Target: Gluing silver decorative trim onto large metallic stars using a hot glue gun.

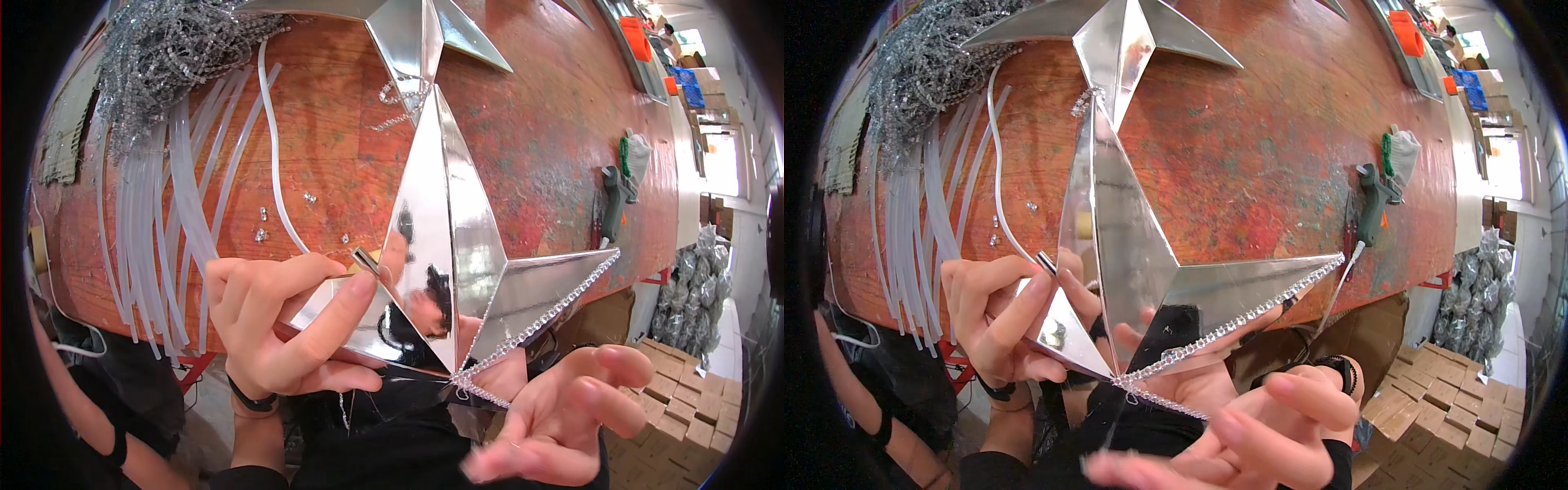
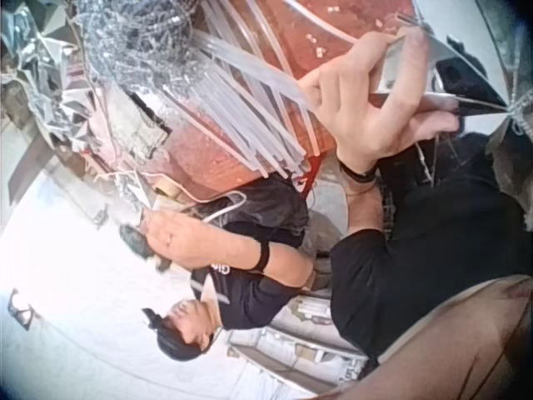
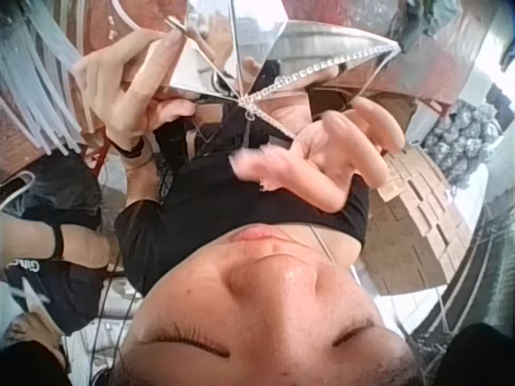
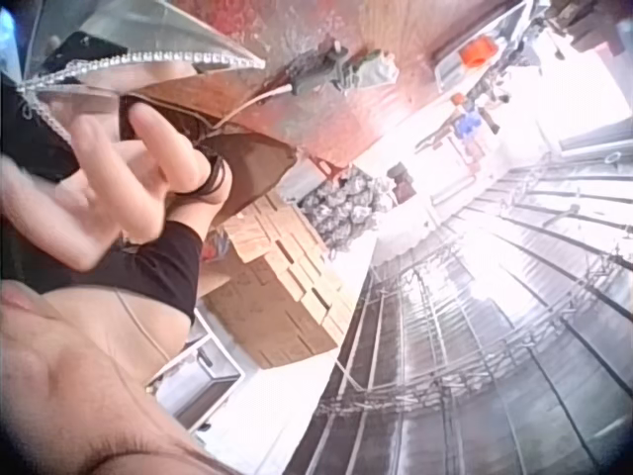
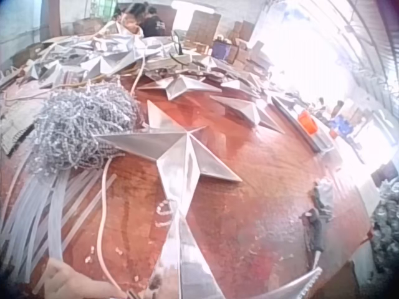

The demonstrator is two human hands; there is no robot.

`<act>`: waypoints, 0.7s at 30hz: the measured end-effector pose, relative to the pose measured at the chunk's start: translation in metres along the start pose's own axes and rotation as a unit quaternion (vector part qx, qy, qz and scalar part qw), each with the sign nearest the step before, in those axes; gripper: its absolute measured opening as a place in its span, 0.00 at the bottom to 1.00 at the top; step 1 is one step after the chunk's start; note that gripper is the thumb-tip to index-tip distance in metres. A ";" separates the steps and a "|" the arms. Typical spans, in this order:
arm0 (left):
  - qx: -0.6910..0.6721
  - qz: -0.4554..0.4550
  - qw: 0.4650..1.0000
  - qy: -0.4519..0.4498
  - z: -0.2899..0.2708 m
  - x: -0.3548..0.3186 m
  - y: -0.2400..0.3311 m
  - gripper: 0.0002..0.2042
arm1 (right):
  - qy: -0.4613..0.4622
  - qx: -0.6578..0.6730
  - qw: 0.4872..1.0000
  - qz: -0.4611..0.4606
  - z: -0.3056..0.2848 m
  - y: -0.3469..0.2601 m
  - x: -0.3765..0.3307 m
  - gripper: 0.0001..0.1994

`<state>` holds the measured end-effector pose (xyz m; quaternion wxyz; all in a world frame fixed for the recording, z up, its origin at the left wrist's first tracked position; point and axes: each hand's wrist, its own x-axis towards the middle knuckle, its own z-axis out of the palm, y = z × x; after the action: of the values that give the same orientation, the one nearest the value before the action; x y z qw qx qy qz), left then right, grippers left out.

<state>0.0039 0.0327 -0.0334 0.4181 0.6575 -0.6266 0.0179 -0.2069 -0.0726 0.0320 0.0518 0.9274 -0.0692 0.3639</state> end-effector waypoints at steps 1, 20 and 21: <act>0.002 -0.004 1.000 0.005 0.000 -0.003 -0.001 0.27 | 0.016 -0.013 1.000 -0.023 0.002 0.003 -0.003 0.12; 0.010 0.011 1.000 0.017 0.004 -0.004 -0.003 0.27 | -0.174 -0.118 0.964 0.160 -0.022 0.027 -0.013 0.22; 0.012 0.002 1.000 0.012 0.002 -0.004 -0.002 0.27 | -0.168 -0.116 0.965 0.164 -0.021 0.028 -0.014 0.22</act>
<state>0.0034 0.0343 -0.0382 0.4175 0.6608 -0.6228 0.0340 -0.2357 -0.0958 0.0388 0.0868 0.9388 -0.2696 0.1958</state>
